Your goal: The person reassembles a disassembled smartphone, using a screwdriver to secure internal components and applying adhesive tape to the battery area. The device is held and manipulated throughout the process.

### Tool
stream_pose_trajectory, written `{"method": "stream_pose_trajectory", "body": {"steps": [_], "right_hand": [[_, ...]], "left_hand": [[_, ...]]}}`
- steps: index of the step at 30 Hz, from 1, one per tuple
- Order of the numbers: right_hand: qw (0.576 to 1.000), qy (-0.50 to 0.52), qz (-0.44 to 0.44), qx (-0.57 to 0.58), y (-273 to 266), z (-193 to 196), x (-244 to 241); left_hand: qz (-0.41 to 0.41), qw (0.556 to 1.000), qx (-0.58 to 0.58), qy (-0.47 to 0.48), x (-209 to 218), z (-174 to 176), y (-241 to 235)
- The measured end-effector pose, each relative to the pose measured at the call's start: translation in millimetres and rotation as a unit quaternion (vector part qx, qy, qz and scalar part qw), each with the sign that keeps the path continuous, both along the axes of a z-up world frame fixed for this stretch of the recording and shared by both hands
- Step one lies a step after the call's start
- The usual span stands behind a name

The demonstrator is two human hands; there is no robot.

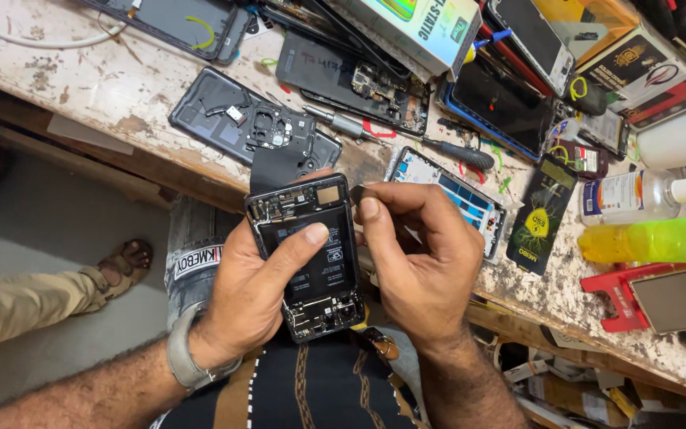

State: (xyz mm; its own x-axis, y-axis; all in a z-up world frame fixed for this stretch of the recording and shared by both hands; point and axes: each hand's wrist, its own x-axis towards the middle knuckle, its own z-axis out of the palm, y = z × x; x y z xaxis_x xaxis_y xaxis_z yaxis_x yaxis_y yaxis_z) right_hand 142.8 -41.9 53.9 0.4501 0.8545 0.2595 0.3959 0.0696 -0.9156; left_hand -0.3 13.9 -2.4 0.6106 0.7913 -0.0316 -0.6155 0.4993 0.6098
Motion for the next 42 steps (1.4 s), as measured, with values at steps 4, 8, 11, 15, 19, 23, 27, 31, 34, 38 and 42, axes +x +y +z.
{"method": "stream_pose_trajectory", "body": {"steps": [4,8,11,15,19,23,27,31,34,38,42], "right_hand": [[0.998,-0.061,-0.015,0.007,1,3,-2],[0.982,-0.184,-0.040,0.008,-2,8,-5],[0.960,-0.272,-0.047,0.038,-4,8,-9],[0.935,-0.345,-0.031,0.074,-4,6,-13],[0.986,-0.168,-0.004,0.006,-5,5,-4],[0.990,0.107,0.074,-0.055,0,0,17],[0.974,0.183,0.111,-0.078,2,-9,27],[0.966,0.208,0.128,-0.087,2,-15,32],[0.959,0.231,0.143,-0.080,3,-17,33],[0.968,0.209,0.120,-0.069,0,-16,26],[0.995,0.085,0.024,-0.037,-9,-16,3]], "left_hand": [[0.016,0.999,0.035,0.031,0,-1,-2],[0.027,0.996,0.068,0.058,0,-2,-6],[0.057,0.984,0.133,0.101,0,-1,-11],[0.096,0.968,0.185,0.138,3,0,-16],[0.074,0.976,0.163,0.122,0,0,-16],[0.017,0.994,0.086,0.067,-5,-3,-13],[-0.010,0.997,0.054,0.057,-10,-5,-12],[-0.012,0.998,0.054,0.043,-12,-8,-12],[-0.021,0.998,0.043,0.044,-13,-9,-12],[-0.022,0.998,0.045,0.039,-14,-9,-12],[0.018,0.996,0.065,0.062,-10,-9,-15]]}}
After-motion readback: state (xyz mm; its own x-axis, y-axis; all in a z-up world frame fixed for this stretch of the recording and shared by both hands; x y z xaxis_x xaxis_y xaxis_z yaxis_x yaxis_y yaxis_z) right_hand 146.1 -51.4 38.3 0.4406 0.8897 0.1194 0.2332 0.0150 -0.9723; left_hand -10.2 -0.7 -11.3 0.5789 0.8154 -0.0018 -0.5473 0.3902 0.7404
